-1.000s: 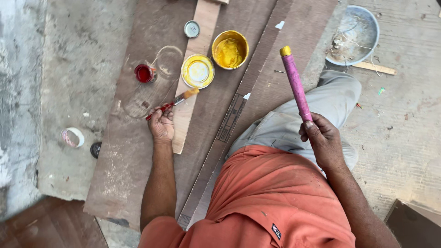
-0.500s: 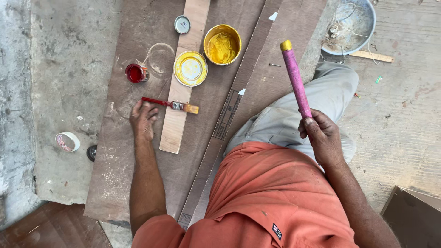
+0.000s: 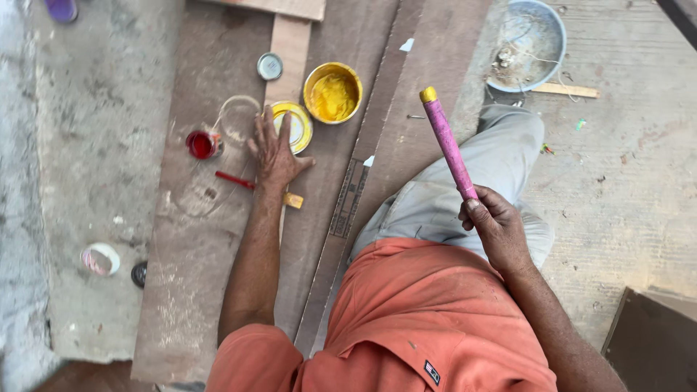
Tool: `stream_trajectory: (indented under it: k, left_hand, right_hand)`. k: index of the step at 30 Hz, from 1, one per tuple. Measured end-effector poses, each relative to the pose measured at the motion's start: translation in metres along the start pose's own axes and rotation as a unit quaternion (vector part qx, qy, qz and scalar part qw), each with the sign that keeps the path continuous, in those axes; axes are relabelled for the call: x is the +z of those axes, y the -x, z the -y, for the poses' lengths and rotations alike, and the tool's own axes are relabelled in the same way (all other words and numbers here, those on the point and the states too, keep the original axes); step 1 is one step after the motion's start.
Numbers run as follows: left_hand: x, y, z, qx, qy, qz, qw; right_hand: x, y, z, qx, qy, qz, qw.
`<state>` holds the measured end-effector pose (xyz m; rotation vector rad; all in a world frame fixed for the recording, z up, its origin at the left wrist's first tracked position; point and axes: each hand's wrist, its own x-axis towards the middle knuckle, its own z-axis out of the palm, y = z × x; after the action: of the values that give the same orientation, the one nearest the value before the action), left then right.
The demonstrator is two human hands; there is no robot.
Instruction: The person paints a pink cylindrical wooden rod with yellow paint using a brush, then switches to red paint to cover the same rod. The person repeatedly dips the brush into paint cans and applies paint to the rod while sitting on the floor.
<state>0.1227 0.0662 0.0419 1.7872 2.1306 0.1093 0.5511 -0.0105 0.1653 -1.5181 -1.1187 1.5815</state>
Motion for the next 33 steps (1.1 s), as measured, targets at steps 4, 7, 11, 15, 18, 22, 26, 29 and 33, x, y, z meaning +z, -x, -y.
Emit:
stream_trajectory:
  k: [4, 7, 11, 15, 18, 22, 26, 29, 33]
  left_hand:
    - [0.009, -0.014, 0.017, 0.002, -0.001, -0.027, 1.0]
    - [0.008, -0.015, 0.028, 0.023, 0.041, -0.05, 0.998]
    - [-0.001, -0.015, 0.026, 0.002, 0.042, -0.043, 0.998]
    - [-0.009, -0.025, 0.016, -0.054, 0.114, -0.051, 0.991]
    - [-0.009, -0.039, 0.013, -0.115, 0.233, -0.088, 0.962]
    - [-0.011, -0.052, 0.02, -0.137, 0.252, -0.105, 0.952]
    - [-0.011, -0.049, 0.022, -0.126, 0.26, -0.126, 0.949]
    - [-0.011, -0.04, 0.017, -0.133, 0.277, -0.141, 0.941]
    - [-0.011, -0.028, 0.008, -0.209, 0.335, -0.106, 0.912]
  right_hand:
    - [-0.01, -0.002, -0.004, 0.008, -0.023, -0.025, 0.999]
    - [-0.012, -0.008, -0.005, 0.012, -0.038, -0.033, 0.999]
    - [-0.011, -0.012, -0.002, 0.017, -0.005, -0.016, 1.0]
    - [-0.011, -0.014, 0.0, 0.019, -0.012, -0.007, 1.0]
    - [-0.013, -0.014, -0.001, 0.023, -0.011, -0.016, 1.0]
    - [-0.014, -0.016, -0.002, 0.017, 0.004, -0.023, 1.0]
    - [-0.016, -0.016, -0.003, 0.02, -0.011, -0.027, 0.999]
    - [-0.018, -0.014, -0.004, 0.019, -0.019, -0.027, 0.999]
    - [-0.019, -0.013, -0.003, 0.016, -0.014, -0.023, 1.0]
